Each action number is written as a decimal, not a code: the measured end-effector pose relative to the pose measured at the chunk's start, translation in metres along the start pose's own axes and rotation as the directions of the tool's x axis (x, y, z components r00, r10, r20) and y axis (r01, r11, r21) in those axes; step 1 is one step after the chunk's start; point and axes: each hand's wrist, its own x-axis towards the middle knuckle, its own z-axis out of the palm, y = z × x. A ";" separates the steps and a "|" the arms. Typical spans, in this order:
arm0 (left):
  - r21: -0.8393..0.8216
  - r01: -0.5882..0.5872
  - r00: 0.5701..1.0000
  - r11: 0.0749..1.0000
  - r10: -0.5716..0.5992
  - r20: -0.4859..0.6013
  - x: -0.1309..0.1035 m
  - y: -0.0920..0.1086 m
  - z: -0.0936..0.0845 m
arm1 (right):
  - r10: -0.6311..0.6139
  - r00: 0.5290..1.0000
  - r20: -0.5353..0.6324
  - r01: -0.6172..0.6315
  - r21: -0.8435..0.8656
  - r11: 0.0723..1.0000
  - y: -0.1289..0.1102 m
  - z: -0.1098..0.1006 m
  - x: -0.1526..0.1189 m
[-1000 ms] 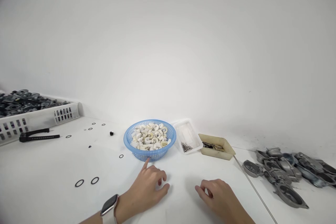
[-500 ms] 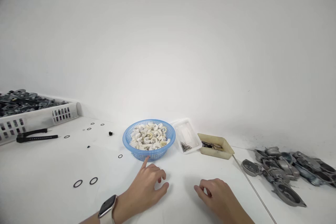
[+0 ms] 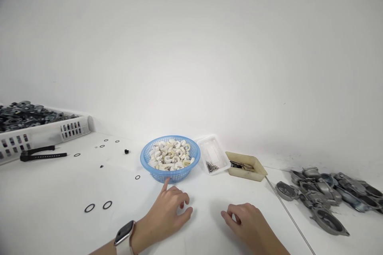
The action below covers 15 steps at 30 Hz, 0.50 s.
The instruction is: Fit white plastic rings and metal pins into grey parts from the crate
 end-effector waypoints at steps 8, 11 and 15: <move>0.008 0.002 1.000 1.000 -0.003 0.003 -0.001 0.001 0.000 | 0.017 0.999 0.028 -0.017 -0.005 1.000 -0.003 -0.004 0.000; -0.001 0.009 1.000 1.000 -0.009 -0.004 -0.001 0.000 0.000 | 0.007 1.000 0.017 -0.007 -0.001 1.000 -0.003 -0.003 0.000; 0.000 0.010 1.000 1.000 -0.010 -0.004 -0.001 0.001 0.000 | -0.010 1.000 -0.013 0.011 0.016 1.000 -0.002 -0.002 -0.001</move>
